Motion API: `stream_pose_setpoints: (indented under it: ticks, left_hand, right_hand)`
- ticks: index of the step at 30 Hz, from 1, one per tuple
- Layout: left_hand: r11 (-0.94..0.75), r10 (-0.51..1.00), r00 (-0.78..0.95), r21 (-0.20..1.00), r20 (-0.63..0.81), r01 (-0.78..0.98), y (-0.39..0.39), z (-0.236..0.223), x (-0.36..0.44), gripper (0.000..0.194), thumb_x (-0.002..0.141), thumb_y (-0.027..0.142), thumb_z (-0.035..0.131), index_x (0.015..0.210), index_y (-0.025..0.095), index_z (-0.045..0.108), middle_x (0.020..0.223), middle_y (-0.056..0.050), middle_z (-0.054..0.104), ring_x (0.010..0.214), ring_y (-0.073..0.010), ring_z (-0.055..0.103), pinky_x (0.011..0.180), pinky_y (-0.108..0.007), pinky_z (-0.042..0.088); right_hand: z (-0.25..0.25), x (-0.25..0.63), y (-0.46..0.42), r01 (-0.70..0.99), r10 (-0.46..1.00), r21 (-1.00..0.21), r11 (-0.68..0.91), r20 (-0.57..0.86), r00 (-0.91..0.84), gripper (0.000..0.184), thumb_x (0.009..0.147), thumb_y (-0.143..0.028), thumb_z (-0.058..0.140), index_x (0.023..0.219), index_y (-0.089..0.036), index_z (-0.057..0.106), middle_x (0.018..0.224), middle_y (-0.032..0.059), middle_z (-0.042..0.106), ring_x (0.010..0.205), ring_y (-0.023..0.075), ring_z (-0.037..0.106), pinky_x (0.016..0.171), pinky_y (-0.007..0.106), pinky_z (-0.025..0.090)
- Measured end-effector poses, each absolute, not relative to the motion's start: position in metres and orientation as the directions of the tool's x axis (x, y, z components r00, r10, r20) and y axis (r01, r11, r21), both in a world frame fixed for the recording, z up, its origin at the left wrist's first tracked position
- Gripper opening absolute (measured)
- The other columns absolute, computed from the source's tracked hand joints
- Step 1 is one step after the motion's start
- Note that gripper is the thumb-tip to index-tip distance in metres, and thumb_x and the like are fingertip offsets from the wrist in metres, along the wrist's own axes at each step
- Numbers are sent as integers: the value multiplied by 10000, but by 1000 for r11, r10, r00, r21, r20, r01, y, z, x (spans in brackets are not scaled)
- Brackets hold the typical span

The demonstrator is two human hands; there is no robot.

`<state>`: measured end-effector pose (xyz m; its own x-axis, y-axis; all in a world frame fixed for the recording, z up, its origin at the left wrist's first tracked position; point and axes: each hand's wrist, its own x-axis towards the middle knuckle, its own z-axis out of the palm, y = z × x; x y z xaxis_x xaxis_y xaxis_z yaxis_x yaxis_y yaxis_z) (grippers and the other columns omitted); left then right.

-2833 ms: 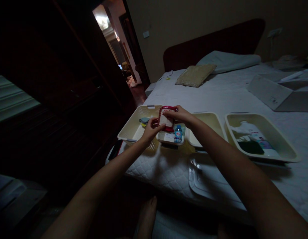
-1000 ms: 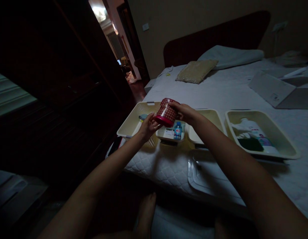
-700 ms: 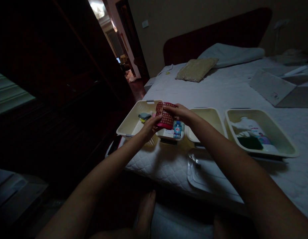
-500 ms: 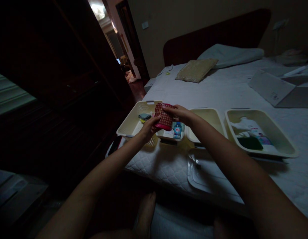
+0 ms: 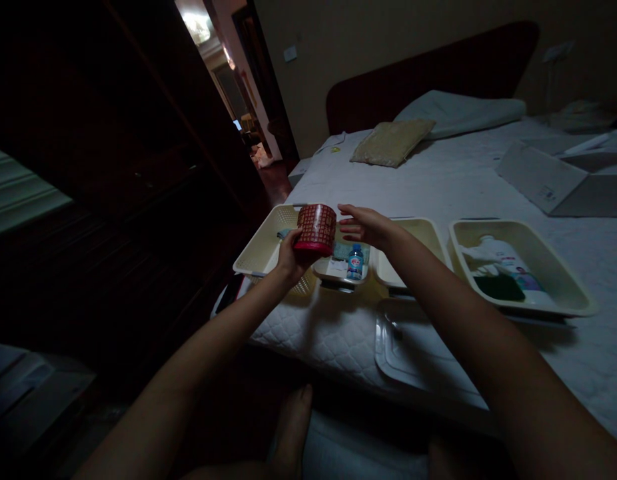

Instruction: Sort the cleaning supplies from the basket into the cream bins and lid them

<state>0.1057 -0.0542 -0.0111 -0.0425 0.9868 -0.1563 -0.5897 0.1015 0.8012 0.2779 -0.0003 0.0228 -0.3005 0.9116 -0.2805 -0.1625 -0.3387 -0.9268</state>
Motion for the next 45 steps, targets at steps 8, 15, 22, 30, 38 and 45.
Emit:
stream_pose_setpoints:
  ticks: [8,15,22,30,38,45]
  left_hand:
    - [136,986,-6,825,-167,-548,-57,-8,110,247,737,301,623,921,138,613,772,-34,666,786,-181,644,826,-338,511]
    - [192,981,84,848,-173,-494,-57,-9,110,257,722,322,663,914,156,619,829,-33,666,807,-168,628,842,-325,489]
    - [53,992,-86,914,-95,-402,-53,-20,113,278,646,267,737,856,180,575,881,-12,619,859,-145,609,825,-273,472]
    - [-80,983,-176,983,50,-166,-65,-16,125,560,537,242,846,1005,191,543,1143,-87,581,1073,-228,571,978,-361,422]
    - [-58,984,-175,985,29,-162,-62,-27,129,711,489,195,869,1103,223,511,1169,-105,609,1190,-285,539,1016,-411,410]
    - [-43,974,-225,998,34,-35,-60,-35,125,699,498,267,877,1076,204,490,1138,-114,612,1105,-257,585,1002,-407,424]
  right_hand:
    - [18,274,-2,-116,859,-958,-262,-177,-481,168,872,-321,607,963,-184,641,998,80,686,792,127,645,791,263,554]
    - [17,272,-5,-88,905,-987,-138,-89,-416,215,805,-364,675,860,-159,640,767,84,662,727,163,627,687,310,574]
    - [19,274,-7,7,943,-996,-84,-82,-323,269,727,-388,727,806,-159,610,689,51,624,675,153,608,678,315,549]
    - [17,269,-5,58,989,-996,-62,-69,-132,376,692,-387,744,940,-195,536,976,95,653,842,185,628,756,330,539]
    - [14,253,-12,182,991,-975,130,125,-40,537,580,-393,806,956,-238,454,1026,82,611,982,255,606,784,374,553]
    - [12,251,-17,263,986,-953,149,122,-117,579,591,-393,793,1044,-242,466,1012,89,602,1012,283,594,763,390,556]
